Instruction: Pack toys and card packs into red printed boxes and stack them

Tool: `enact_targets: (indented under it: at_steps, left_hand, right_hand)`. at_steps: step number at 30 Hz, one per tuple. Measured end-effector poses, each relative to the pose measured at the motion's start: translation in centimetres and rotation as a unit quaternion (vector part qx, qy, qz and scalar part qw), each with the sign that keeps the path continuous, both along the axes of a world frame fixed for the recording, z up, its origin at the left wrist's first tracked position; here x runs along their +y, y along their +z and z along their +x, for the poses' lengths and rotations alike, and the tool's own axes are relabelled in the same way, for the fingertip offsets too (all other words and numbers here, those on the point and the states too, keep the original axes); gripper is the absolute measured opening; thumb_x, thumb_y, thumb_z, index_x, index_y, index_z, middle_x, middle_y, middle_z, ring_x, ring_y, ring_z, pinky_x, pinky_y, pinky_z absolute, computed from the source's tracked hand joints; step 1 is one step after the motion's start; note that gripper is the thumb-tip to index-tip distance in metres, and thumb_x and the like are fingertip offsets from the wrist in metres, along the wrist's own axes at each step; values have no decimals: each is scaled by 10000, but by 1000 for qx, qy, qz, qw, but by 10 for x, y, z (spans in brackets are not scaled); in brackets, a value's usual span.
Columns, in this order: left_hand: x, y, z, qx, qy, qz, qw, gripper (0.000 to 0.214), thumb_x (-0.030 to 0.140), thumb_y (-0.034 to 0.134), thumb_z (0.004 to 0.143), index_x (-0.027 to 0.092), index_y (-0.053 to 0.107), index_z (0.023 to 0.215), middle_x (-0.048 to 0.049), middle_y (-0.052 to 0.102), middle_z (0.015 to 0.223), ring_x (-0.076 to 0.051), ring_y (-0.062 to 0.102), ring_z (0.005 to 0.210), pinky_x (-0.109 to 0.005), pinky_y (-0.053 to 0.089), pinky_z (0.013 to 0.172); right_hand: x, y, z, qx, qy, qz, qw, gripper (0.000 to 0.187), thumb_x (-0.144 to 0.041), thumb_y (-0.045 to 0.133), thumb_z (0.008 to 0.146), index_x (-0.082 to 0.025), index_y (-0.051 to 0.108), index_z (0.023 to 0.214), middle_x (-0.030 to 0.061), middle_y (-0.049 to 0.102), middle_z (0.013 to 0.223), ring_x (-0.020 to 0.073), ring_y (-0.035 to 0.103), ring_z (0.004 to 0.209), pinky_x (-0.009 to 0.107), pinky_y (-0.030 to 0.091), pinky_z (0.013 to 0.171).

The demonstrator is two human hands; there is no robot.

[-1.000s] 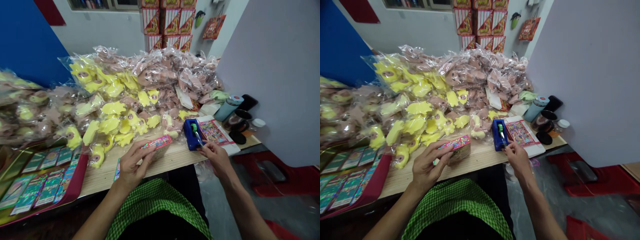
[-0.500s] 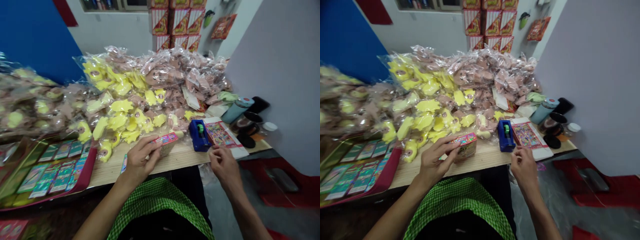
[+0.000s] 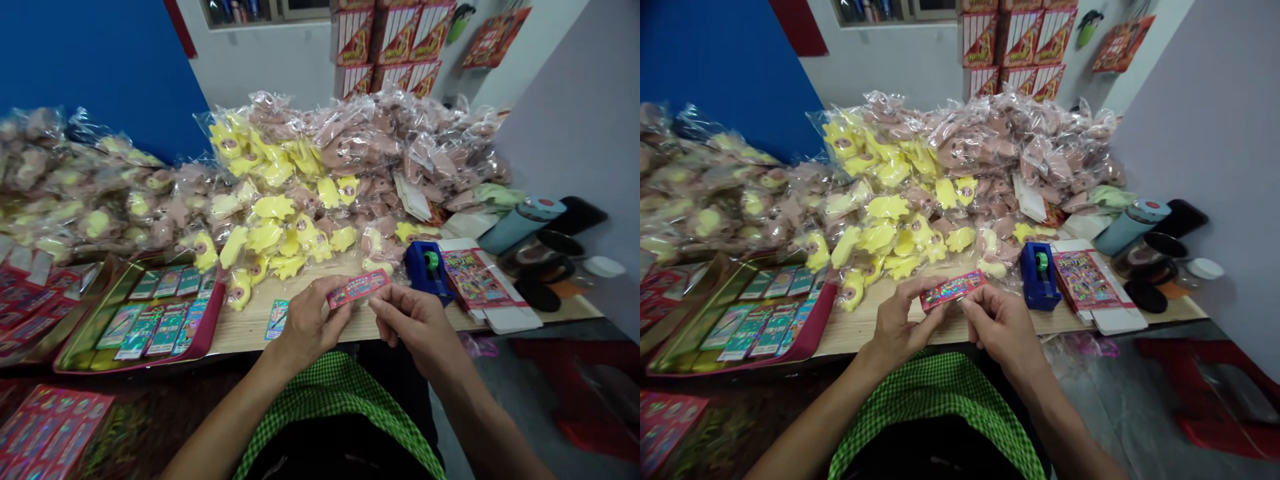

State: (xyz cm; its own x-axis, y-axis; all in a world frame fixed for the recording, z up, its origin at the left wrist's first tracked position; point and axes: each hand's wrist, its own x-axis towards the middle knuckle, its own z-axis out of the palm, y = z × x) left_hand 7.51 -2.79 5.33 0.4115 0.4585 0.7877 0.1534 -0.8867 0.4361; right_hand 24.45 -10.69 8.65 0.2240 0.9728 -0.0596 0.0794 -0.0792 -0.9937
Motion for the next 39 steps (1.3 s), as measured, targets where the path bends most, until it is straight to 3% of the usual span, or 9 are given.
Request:
enact_targets:
  at_steps: [5,12,16,21,26,35,39]
  left_hand:
    - [3,1,-1,30,-51,3,998,290,70,604,949,160,604,1225,-117,709,1158,-182,701,1061,-327,636,874]
    - [2,3,-3,22,-28,-18,999,396,114,618,954,162,517,1334,-104,725,1154,-177,717,1021,-308,632,867]
    - [1,1,-2,17,-21,-28,999,379,123,630,952,163,513,1310,-99,730,1147,-172,729,998,-296,629,869]
    - [-1,0,-1,8,-46,-10,999,370,74,618,942,158,520,1289,-104,719,1150,-178,710,1063,-308,622,896]
    - [0,2,-4,61,-64,-14,996,335,86,560,983,218,604,1288,-96,663,1172,-181,677,1030,-331,623,825]
    - [7,10,-6,72,-102,-49,991,318,102,575,970,199,612,1271,-98,647,1123,-194,657,1017,-359,627,831]
    - [9,15,-7,76,-120,-91,986,334,92,561,954,212,612,1262,-92,654,1142,-198,655,1056,-366,615,857]
  right_hand:
    - [-1,-6,0,3,-31,-27,999,379,-525,717,786,-193,591,652,-15,535,462,104,437,361,204,303,382]
    - [-23,10,-7,27,-7,-21,999,359,-505,709,884,-188,625,740,-30,522,479,96,417,391,202,270,398]
    - [-20,14,-9,17,-14,12,1000,356,-495,715,883,-186,619,736,-36,509,475,89,399,392,206,258,398]
    - [-5,5,-9,-6,-29,-10,1000,404,-540,713,821,-191,591,658,-30,483,423,84,355,353,211,207,376]
    - [-7,-1,-7,-2,-41,-37,999,412,-561,733,778,-194,599,646,-31,463,404,85,330,348,216,172,373]
    - [-10,-15,-15,29,-46,-16,998,471,-632,730,836,-213,561,707,-55,440,437,90,315,367,222,207,379]
    - [-9,-29,-30,67,-88,27,994,420,-600,687,904,-205,573,819,-72,420,495,96,317,413,213,227,398]
